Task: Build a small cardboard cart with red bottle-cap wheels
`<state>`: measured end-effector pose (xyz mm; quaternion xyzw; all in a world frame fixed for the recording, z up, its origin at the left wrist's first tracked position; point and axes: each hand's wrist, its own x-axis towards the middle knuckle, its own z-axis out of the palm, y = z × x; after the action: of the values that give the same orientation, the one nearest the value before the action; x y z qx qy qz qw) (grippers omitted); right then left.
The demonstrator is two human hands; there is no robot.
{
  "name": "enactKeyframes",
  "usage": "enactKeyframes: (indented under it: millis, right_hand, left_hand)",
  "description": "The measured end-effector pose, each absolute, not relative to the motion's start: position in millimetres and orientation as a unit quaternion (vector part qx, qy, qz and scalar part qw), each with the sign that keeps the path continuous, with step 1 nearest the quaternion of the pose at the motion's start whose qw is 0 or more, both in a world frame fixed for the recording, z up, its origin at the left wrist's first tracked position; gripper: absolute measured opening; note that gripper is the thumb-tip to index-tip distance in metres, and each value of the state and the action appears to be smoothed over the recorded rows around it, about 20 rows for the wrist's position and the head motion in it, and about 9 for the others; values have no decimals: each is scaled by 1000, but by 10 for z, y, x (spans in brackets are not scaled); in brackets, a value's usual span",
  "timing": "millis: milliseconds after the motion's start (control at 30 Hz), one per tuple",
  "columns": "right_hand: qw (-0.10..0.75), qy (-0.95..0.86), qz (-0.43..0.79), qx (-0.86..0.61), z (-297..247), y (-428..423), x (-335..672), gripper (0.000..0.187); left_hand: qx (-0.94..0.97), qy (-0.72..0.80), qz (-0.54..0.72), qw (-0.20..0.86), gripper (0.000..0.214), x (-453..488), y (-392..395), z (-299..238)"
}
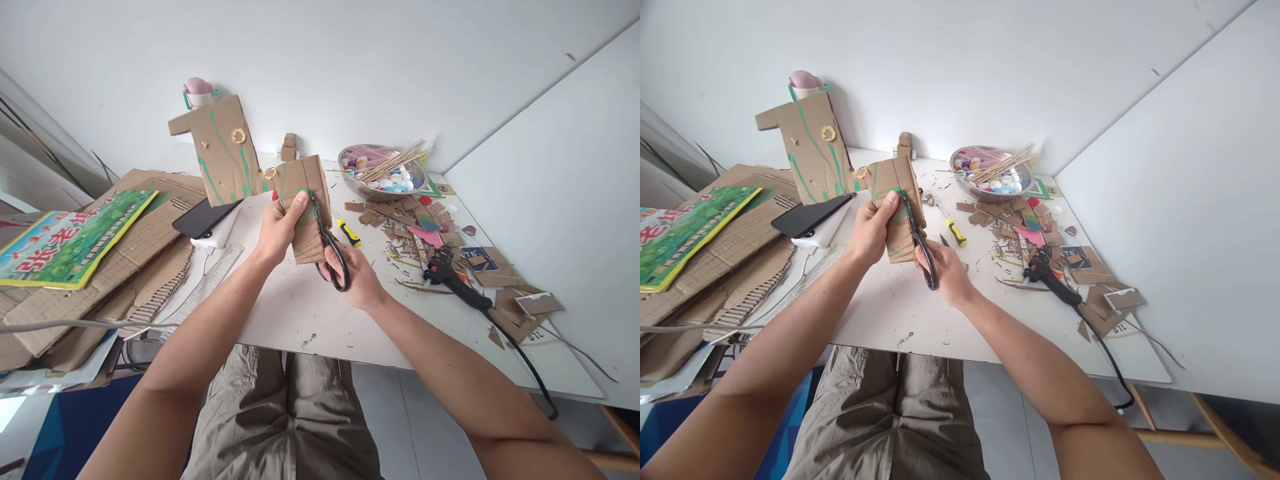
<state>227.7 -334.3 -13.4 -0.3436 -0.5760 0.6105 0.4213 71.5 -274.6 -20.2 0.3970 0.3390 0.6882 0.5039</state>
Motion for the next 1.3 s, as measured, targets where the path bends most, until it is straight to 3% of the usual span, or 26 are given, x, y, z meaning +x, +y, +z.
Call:
enactKeyframes:
  millis: [367,800,1300]
  right_hand:
    - [414,-552,641,-334,-273,-3281,2301,71]
    - [424,-547,627,-358,-194,-3287,2291,78]
    - [436,-534,633,-352,-290,-3245,2352,66]
  left_hand:
    - [431,373,681,459,42,755,-2762,-225]
    - [429,370,686,457,34,749,-2771,-202]
    - [438,345,667,494,51,889,-2841,-260]
